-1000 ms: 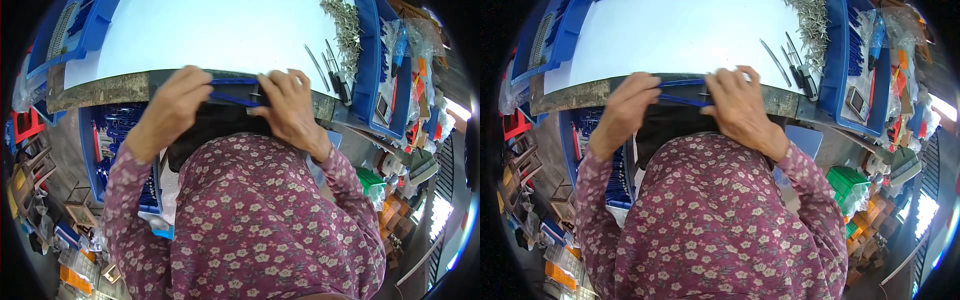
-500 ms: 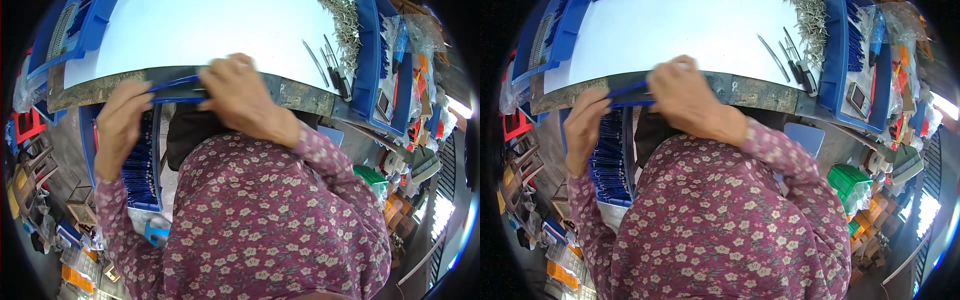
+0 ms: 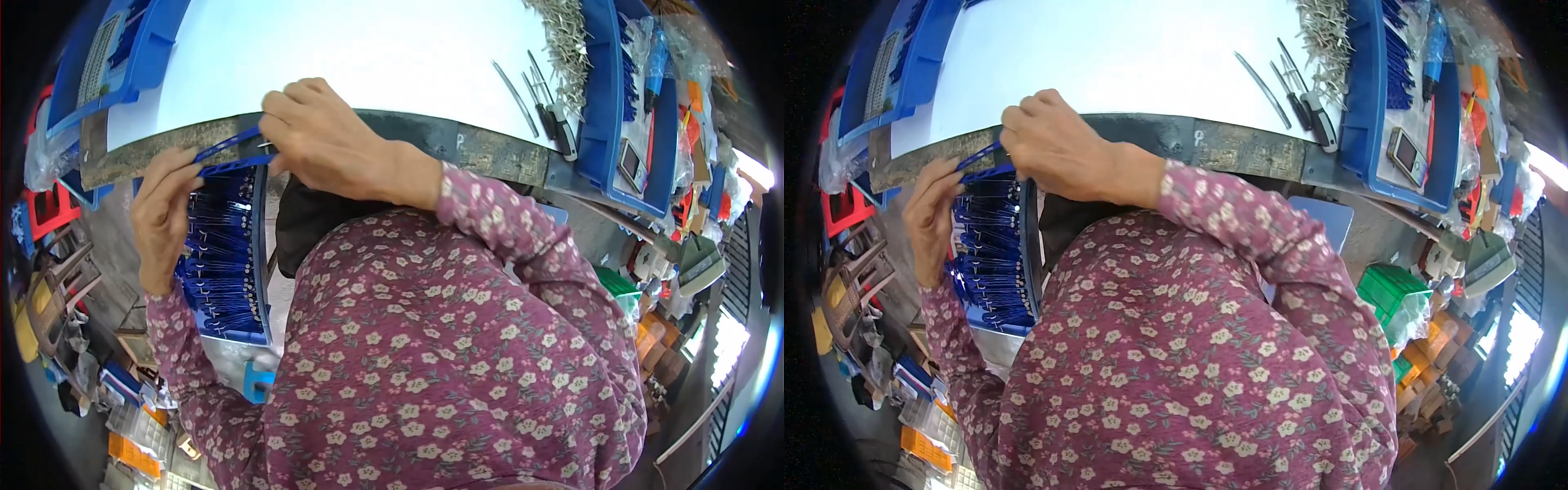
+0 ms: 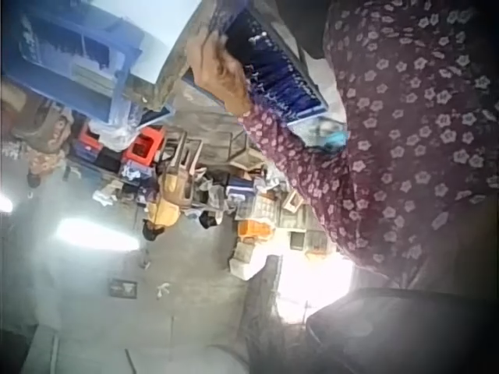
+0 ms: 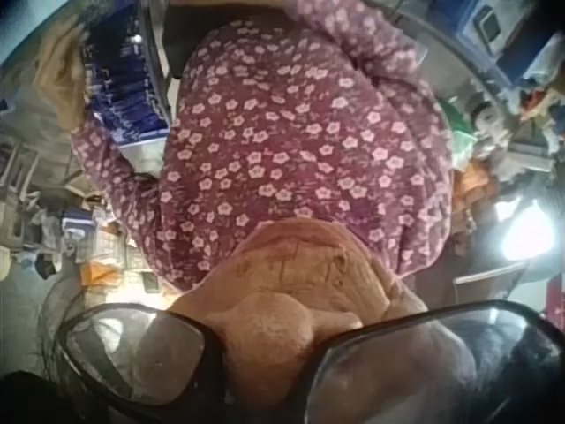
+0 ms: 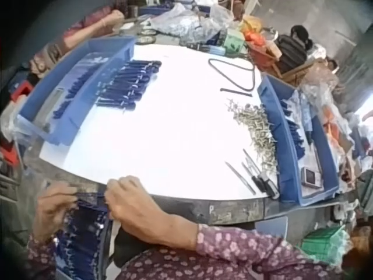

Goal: Assembling blue plastic components by inserting metal pins and seating them with a tool.

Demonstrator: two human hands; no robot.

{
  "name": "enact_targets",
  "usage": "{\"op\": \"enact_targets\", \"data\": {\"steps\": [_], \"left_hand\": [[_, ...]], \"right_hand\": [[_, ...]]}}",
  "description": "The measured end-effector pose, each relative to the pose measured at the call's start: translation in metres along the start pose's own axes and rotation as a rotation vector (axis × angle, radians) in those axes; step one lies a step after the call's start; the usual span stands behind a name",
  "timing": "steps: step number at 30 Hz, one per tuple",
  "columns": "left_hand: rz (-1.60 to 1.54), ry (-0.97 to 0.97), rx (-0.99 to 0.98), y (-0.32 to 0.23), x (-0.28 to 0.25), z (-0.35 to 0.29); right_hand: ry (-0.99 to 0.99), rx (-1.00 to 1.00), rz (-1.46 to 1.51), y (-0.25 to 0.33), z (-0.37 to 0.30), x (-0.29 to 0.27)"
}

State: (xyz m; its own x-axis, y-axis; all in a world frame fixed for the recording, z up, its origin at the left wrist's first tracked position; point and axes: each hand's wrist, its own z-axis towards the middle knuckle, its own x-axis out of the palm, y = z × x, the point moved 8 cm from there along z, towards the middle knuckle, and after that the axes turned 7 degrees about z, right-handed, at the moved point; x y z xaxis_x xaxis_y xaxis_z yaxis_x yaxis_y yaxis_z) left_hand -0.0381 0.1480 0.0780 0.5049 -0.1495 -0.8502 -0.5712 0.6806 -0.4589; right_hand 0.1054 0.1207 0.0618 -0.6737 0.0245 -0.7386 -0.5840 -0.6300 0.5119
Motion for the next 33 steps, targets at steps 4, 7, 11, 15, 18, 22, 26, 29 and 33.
{"op": "enact_targets", "data": {"steps": [4,7,11,15,18,22,26,29,33], "left_hand": [[-0.031,-0.026,0.069,-0.028,0.018,0.017],[-0.137,-0.004,0.212,-0.072,0.051,0.037],[-0.23,0.022,0.211,-0.072,0.062,0.046],[-0.013,-0.043,0.073,-0.023,0.02,0.022],[0.056,-0.015,-0.073,0.008,-0.004,-0.009],[0.023,-0.037,0.029,-0.022,0.009,0.007],[-0.152,-0.067,0.255,-0.077,0.058,0.034],[-0.213,-0.023,0.249,-0.083,0.067,0.045],[-0.018,-0.027,0.123,-0.043,0.035,0.023]], "right_hand": [[0.068,0.158,0.063,-0.003,-0.034,-0.032],[0.086,0.325,0.016,-0.015,-0.08,-0.067],[0.016,0.336,0.007,-0.018,-0.085,-0.07],[-0.087,0.142,0.089,-0.008,-0.034,-0.027],[-0.037,0.037,0.089,0.001,0.004,0.004],[-0.006,0.153,0.054,-0.002,-0.027,-0.022],[0.043,0.403,0.1,-0.023,-0.087,-0.071],[-0.022,0.426,0.112,-0.023,-0.1,-0.074],[-0.087,0.152,0.179,-0.013,-0.06,-0.041]]}}
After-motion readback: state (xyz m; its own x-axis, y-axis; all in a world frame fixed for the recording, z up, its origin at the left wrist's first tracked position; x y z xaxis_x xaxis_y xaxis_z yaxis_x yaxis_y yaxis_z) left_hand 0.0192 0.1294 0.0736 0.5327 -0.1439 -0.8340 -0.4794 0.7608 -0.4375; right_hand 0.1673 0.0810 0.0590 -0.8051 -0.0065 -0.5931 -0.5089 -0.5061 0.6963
